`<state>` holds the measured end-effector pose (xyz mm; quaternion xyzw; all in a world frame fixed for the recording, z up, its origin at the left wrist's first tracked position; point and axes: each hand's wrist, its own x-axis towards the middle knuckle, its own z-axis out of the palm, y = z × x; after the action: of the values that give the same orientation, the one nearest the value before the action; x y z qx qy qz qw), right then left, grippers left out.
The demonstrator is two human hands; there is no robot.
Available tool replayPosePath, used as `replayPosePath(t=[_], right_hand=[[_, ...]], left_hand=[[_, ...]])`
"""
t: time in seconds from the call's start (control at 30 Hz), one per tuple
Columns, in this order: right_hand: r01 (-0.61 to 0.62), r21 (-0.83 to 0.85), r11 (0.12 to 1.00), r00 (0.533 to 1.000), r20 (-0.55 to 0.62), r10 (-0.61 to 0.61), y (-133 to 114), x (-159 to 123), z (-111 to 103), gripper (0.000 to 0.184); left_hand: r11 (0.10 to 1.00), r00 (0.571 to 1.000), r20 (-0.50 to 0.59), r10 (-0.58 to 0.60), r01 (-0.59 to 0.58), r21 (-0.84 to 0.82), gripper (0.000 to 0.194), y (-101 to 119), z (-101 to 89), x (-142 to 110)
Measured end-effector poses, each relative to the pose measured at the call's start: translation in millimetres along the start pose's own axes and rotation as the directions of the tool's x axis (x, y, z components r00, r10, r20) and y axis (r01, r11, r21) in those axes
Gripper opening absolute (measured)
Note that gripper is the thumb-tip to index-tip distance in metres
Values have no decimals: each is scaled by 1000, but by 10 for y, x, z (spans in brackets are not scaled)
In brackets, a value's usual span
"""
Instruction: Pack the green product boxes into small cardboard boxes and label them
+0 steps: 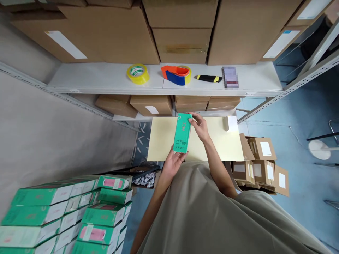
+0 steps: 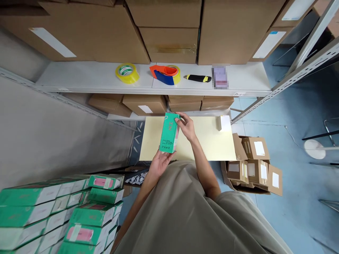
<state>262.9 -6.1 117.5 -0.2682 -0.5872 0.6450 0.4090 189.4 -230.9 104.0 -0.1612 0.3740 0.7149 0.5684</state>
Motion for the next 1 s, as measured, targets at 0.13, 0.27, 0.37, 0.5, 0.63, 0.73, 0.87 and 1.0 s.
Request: replayPosePath(t=[0.13,0.27,0.37,0.5,0.63,0.73,0.87,1.0], right_hand=[[-13,-12,1000,1000,17,13,37,-20,28,58],[-29,7,1000,1000,11,29,53,-8,49,61],[-50,17,999,999,13,50,13,-4,45,62],[-80,-27,996,997,21,80,-62,-25,47,56],[-65,-35,997,997,-41,63,-76,-36,25,55],[-95,-74,993,993,-80,89,-56,-50,3,58],[-122,-99,988,988,-109,111,-57,-70,-11,61],[-128,-61,990,986,-113,121,-89,-57,-54,63]], left_hand=[[993,992,70,106,-108,36,56,-55,-5,-57],[999,999,18,38,-38,25,46,-44,-69,-80],[995,995,13,-95,95,-31,50,-18,-125,-76],[991,990,50,-133,134,-28,55,-43,-141,-37],[993,998,59,22,-28,112,52,-109,-92,3],[956,986,117,121,-148,252,68,-140,-51,-2],[918,981,113,156,-186,351,73,-154,-29,-13],[945,985,77,152,-167,282,61,-127,-38,9]])
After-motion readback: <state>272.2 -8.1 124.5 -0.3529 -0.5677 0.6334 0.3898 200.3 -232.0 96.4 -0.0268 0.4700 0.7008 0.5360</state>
